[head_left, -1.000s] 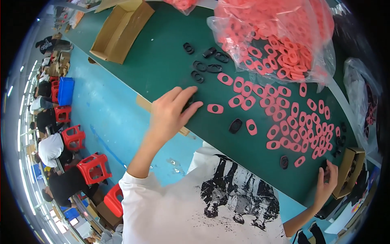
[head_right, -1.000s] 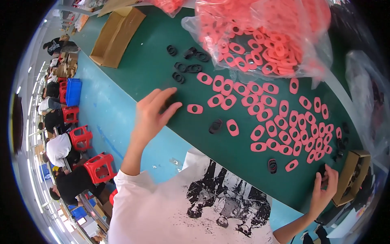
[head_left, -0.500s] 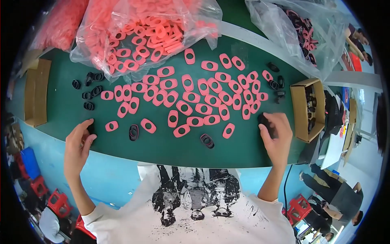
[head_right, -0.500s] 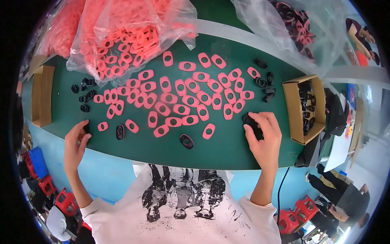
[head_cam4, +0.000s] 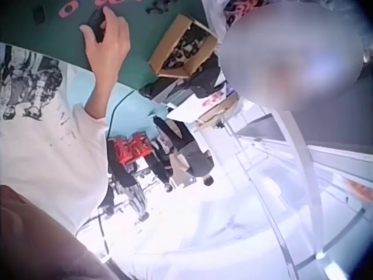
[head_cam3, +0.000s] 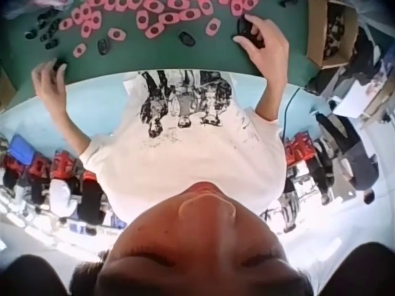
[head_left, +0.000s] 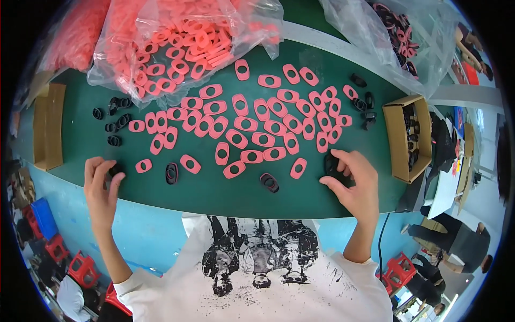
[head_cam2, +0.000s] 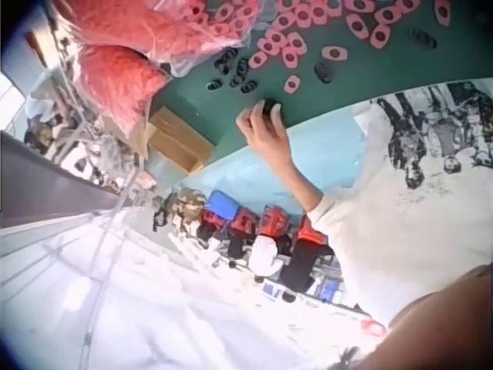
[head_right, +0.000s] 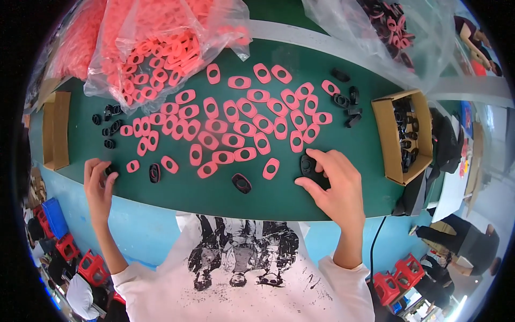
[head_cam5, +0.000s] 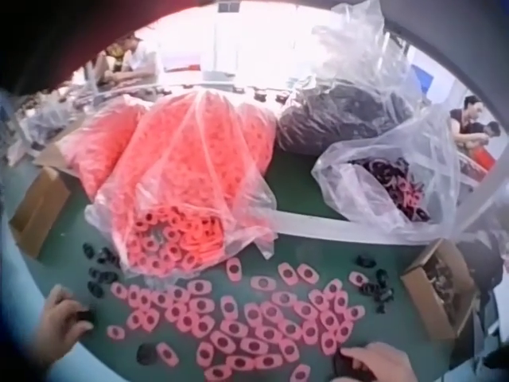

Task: The person spreads pink pads across the table, takes black plastic pieces from a box, and assembles them by fitting the pink pads onto the black pieces by hand.

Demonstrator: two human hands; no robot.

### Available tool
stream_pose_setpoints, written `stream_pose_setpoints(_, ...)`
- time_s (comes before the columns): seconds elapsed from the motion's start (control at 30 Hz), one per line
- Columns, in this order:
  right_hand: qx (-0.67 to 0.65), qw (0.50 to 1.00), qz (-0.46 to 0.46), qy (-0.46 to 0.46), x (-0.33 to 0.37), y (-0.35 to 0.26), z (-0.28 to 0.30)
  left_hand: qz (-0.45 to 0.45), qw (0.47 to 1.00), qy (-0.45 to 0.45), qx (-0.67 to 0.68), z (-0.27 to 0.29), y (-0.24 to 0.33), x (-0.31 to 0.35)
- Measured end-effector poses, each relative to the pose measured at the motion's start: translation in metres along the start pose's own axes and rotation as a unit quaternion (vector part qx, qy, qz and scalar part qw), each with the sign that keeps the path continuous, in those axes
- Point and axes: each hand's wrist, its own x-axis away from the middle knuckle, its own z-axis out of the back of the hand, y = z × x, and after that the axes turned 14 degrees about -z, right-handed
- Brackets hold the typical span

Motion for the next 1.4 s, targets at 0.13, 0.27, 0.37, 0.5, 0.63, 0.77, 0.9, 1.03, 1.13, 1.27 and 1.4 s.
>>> stream_pose_setpoints(0.13, 0.002, 1.0, 0.016, -0.007, -0.001, -0.005, 0.0, 0.0, 0.998, 0.002, 0.065, -0.01, 0.025, 0.001)
stream_pose_setpoints(0.27, 0.024, 0.998, 0.03, -0.049, -0.001, 0.001, 0.006, -0.022, 0.996, 0.008, 0.081, -0.016, 0.03, -0.003)
stream_pose_setpoints(0.37, -0.001, 0.999, 0.033, -0.021, 0.002, -0.008, -0.006, -0.077, 0.995, 0.015, 0.057, -0.024, 0.031, -0.013)
stream_pose_setpoints(0.5, -0.056, 0.997, 0.05, 0.019, -0.002, -0.027, -0.03, -0.066, 0.997, 0.014, 0.031, -0.029, 0.036, -0.019)
stream_pose_setpoints(0.63, 0.015, 0.993, 0.114, 0.023, -0.006, -0.034, -0.043, -0.066, 0.996, 0.038, 0.035, -0.027, 0.036, -0.016)
stream_pose_setpoints(0.77, -0.017, 0.999, 0.032, 0.018, 0.007, -0.035, -0.037, -0.103, 0.991, 0.07, 0.043, -0.038, 0.03, -0.023)
stream_pose_setpoints(0.9, 0.026, 0.997, 0.065, 0.034, 0.007, -0.029, -0.034, -0.097, 0.991, 0.072, 0.059, -0.04, 0.033, -0.025)
stream_pose_setpoints(1.03, 0.048, 0.995, 0.073, 0.04, 0.009, -0.032, -0.036, -0.104, 0.99, 0.069, 0.066, -0.04, 0.031, -0.026)
stream_pose_setpoints(1.13, 0.024, 0.996, 0.082, 0.018, 0.004, -0.035, -0.04, -0.074, 0.995, 0.061, 0.033, -0.036, 0.034, -0.022)
stream_pose_setpoints(1.27, 0.007, 0.997, 0.063, -0.042, -0.004, -0.035, -0.031, -0.07, 0.994, 0.058, 0.067, -0.033, 0.027, -0.016)
stream_pose_setpoints(1.4, -0.072, 0.978, -0.063, 0.186, -0.015, -0.01, -0.005, -0.075, 0.991, 0.055, 0.097, -0.033, 0.024, -0.016)
